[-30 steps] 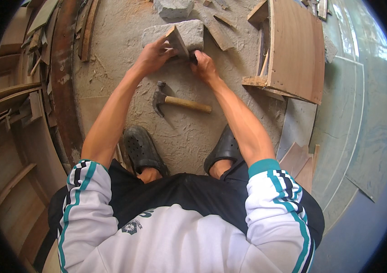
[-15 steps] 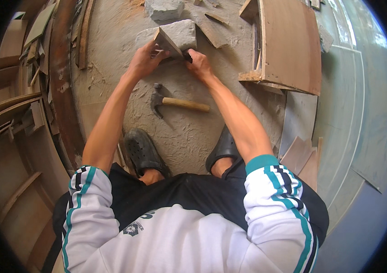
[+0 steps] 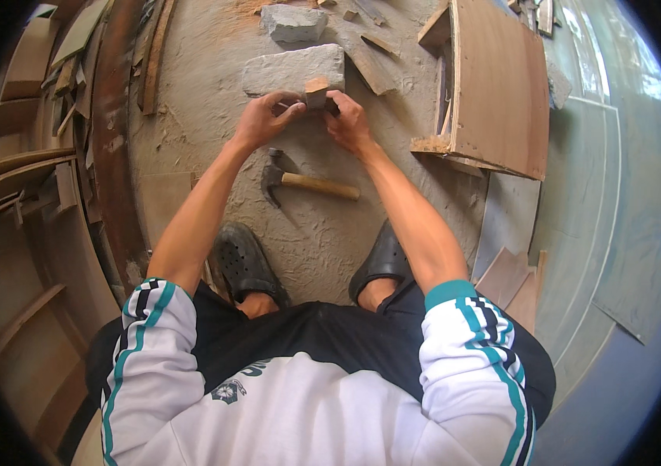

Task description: The person sits on the floor and assembles small wooden pieces into a frame-like structure using a hammer to tap them together. They repeatedly adjust and fit the pieces, occasionally using a stone as a support.

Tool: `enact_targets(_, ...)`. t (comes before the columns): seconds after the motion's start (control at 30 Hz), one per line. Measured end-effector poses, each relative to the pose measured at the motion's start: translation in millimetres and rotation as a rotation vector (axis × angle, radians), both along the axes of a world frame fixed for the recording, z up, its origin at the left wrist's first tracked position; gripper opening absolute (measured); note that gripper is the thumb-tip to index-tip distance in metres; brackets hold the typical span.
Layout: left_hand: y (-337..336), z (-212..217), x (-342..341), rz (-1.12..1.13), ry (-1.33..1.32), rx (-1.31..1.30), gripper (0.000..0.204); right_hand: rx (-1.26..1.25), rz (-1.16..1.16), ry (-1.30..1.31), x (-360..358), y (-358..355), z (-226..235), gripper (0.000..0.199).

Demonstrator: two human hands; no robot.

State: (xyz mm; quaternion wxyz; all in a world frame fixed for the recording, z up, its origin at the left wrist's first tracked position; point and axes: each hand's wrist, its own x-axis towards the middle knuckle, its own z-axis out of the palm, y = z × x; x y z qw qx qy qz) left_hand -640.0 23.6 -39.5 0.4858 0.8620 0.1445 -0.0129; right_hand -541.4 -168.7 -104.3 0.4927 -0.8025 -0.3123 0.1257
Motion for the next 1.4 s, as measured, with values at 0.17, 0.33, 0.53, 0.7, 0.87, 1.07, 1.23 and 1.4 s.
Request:
enact_targets(0.17, 10.1, -36.2, -27.1, 0.174, -0.191, 0.212, 0.026, 0.047, 0.052, -0.062, 8.6, -2.2, -3.0, 0.025)
enact_targets(0.33, 18.6, -51.6, -41.7, 0.233, -0.256, 0.579, 0.027, -0.044, 0.08, -0.114, 16.5, -6.2, 4.2, 0.023)
enact_targets(0.53, 20.1, -60.2, -49.6, 0.227, -0.036, 0.524, 0.037, -0.112, 0.069, -0.03, 12.6, -1.8, 4.7, 0.024)
enact_targets(0.7, 18.6, -58.5, -51.3, 0.176, 0.074, 0.481, 0.04, -0.082, 0.095, -0.072, 8.6, 0.5, 11.1, 0.022)
enact_targets(0.87, 15.4, -54.6, -51.3, 0.169, 0.037, 0.514, 0.04, -0.079, 0.108, 0.005, 8.6, -6.1, 10.5, 0.018)
enact_targets(1.07, 16.2, -52.0, -50.6, 0.157, 0.061, 0.51, 0.038, -0.028, 0.095, -0.033, 6.8, -6.2, 8.1, 0.016)
enact_targets(1.23, 15.5, -51.3, -50.3, 0.159, 0.057, 0.521, 0.038, -0.022, 0.081, -0.001, 5.4, -8.4, 5.6, 0.015)
enact_targets(1.4, 13.6, -51.0, -49.8, 0.17, 0.041, 0.54, 0.037, -0.047, 0.08, -0.055, 7.0, -7.3, 5.6, 0.019)
